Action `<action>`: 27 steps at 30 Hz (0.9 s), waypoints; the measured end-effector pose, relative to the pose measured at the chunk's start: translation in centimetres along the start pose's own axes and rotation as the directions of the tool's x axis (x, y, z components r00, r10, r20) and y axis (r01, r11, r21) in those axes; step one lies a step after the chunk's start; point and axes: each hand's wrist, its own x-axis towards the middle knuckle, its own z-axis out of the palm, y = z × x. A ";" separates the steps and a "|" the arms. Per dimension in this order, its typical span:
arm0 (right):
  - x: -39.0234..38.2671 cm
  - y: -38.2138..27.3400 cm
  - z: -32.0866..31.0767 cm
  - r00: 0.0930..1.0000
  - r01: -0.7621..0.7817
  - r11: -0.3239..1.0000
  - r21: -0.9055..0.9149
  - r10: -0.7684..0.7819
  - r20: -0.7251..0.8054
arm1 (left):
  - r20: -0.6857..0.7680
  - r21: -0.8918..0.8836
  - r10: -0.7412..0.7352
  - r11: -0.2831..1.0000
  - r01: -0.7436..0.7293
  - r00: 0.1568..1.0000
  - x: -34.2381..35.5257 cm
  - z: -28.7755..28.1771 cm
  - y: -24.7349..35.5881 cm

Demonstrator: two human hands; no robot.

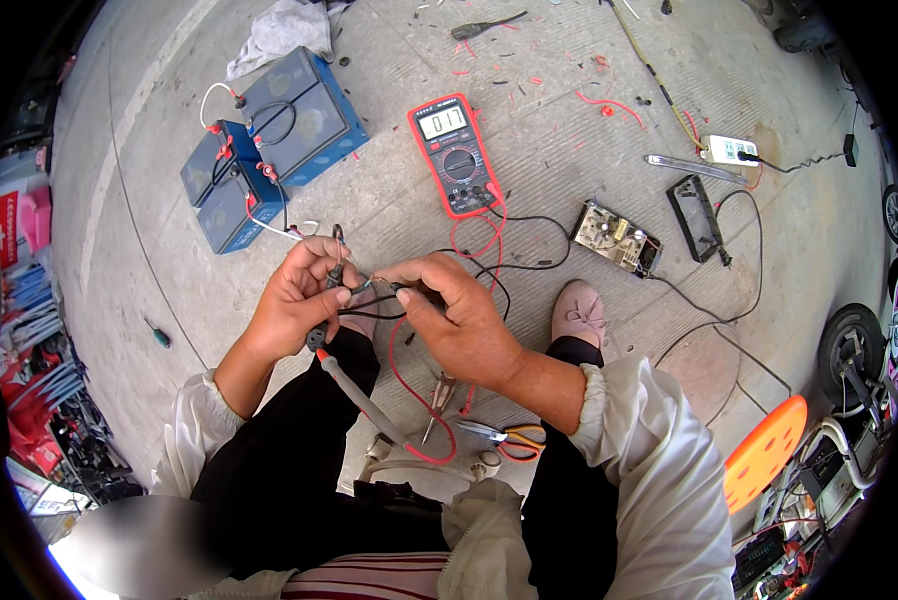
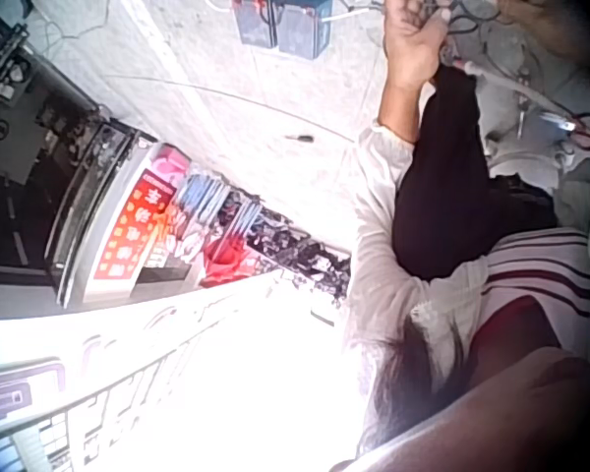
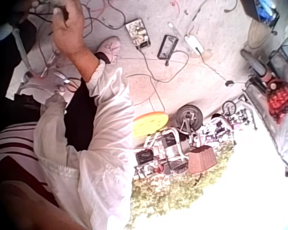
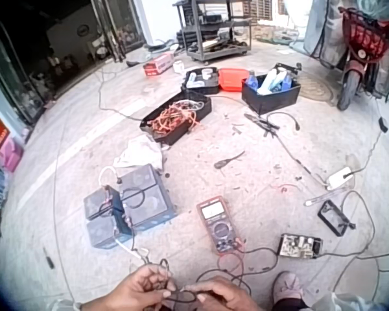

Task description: The person sits on the floor and uses wire cutters to strip the insulation from a black wire. They then use a multimeter to test the continuity of the wire and a small black connector, twisting the exposed wire ends together to ensure a connection.

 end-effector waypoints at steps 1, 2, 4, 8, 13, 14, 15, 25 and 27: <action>0.1 0.0 0.1 1.000 0.007 1.000 0.016 -0.007 -0.006 | -0.005 0.001 -0.010 1.000 0.010 1.000 -0.1 -0.1 0.1; -0.1 -0.3 0.0 0.999 -0.042 0.999 -0.020 0.042 0.006 | -0.012 -0.004 -0.013 1.000 0.013 1.000 -0.2 -0.2 0.1; -0.5 -1.7 -0.3 0.990 -0.136 0.986 -0.094 0.139 0.027 | -0.026 -0.015 -0.020 1.000 0.020 0.999 -0.3 -0.3 0.1; -0.8 -3.5 -0.1 0.935 0.231 0.942 -0.243 -0.146 0.323 | -0.020 -0.017 -0.013 1.000 0.013 1.000 -0.2 -0.2 0.3; -0.8 -3.5 1.3 0.851 0.455 0.860 -0.230 -0.344 0.396 | -0.019 -0.010 -0.017 1.000 0.017 1.000 -0.1 0.0 0.3; -0.9 -3.3 1.4 0.840 0.475 0.851 -0.225 -0.362 0.405 | -0.022 -0.007 -0.019 1.000 0.019 1.000 -0.2 0.0 0.3; -0.9 -3.2 1.5 0.828 0.495 0.841 -0.219 -0.379 0.413 | -0.024 -0.004 -0.021 1.000 0.021 0.999 -0.2 0.0 0.3; -0.9 -4.5 1.5 0.903 0.411 0.877 -0.248 -0.354 0.244 | -0.029 -0.015 0.008 1.000 -0.009 1.000 0.0 -0.2 -0.2; -0.8 -4.5 1.6 0.904 0.408 0.878 -0.249 -0.350 0.245 | -0.025 -0.008 0.006 1.000 -0.006 1.000 0.0 -0.1 -0.1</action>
